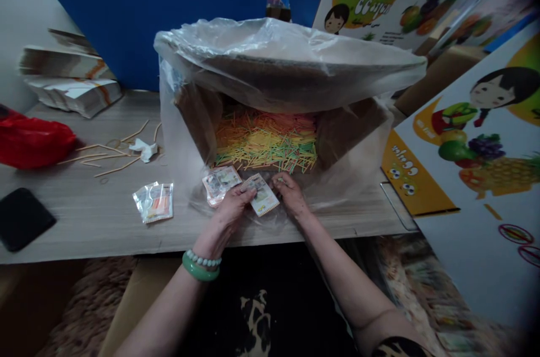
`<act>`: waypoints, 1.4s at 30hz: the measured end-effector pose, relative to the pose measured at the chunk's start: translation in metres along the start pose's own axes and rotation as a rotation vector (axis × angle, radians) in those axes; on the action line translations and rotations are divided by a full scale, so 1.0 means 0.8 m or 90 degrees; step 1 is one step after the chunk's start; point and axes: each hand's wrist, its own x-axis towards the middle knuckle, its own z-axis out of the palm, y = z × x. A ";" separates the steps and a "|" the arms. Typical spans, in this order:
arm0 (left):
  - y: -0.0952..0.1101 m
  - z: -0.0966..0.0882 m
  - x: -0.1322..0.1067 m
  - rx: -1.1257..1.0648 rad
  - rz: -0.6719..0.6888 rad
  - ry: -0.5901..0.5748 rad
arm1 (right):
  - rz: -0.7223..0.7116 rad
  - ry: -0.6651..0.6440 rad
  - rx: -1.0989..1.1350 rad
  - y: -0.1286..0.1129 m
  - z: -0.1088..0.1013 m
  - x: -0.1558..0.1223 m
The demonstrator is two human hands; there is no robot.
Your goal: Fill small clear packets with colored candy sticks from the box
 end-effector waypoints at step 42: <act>0.020 -0.015 -0.016 0.422 0.147 0.027 | -0.123 0.048 0.279 -0.105 0.019 0.004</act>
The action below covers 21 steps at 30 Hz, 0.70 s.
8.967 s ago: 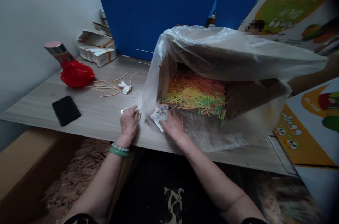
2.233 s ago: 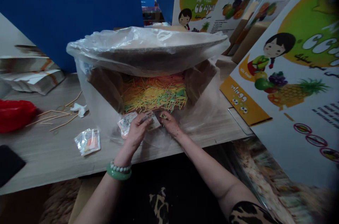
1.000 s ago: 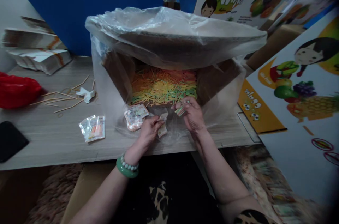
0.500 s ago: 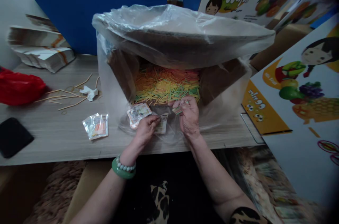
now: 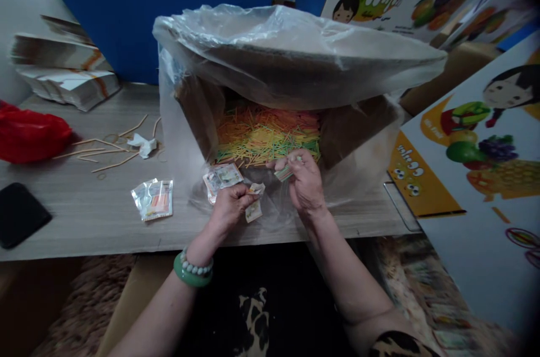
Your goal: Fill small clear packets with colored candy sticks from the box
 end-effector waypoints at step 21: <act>0.020 -0.001 -0.009 -0.139 -0.027 -0.056 | 0.083 -0.089 -0.130 0.017 0.023 -0.029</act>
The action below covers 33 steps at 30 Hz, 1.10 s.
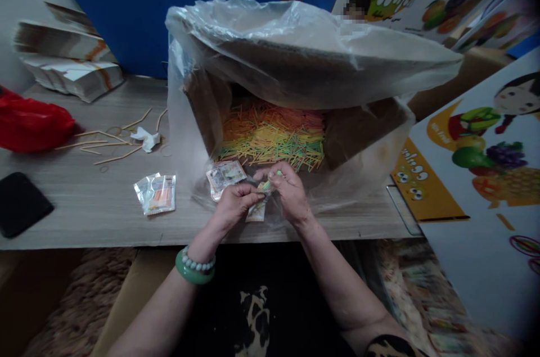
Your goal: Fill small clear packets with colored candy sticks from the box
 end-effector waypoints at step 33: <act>-0.007 -0.084 -0.068 -0.055 0.158 0.305 | 0.043 -0.245 -0.257 0.026 0.049 -0.032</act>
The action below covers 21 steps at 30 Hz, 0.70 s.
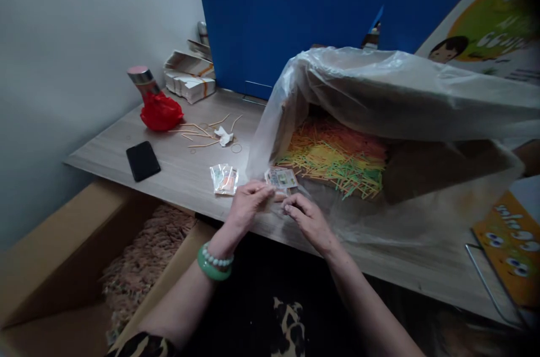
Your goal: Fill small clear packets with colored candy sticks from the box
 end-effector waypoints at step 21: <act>-0.037 -0.098 0.048 0.780 -0.110 0.336 | 0.250 0.188 -0.544 0.034 0.010 0.093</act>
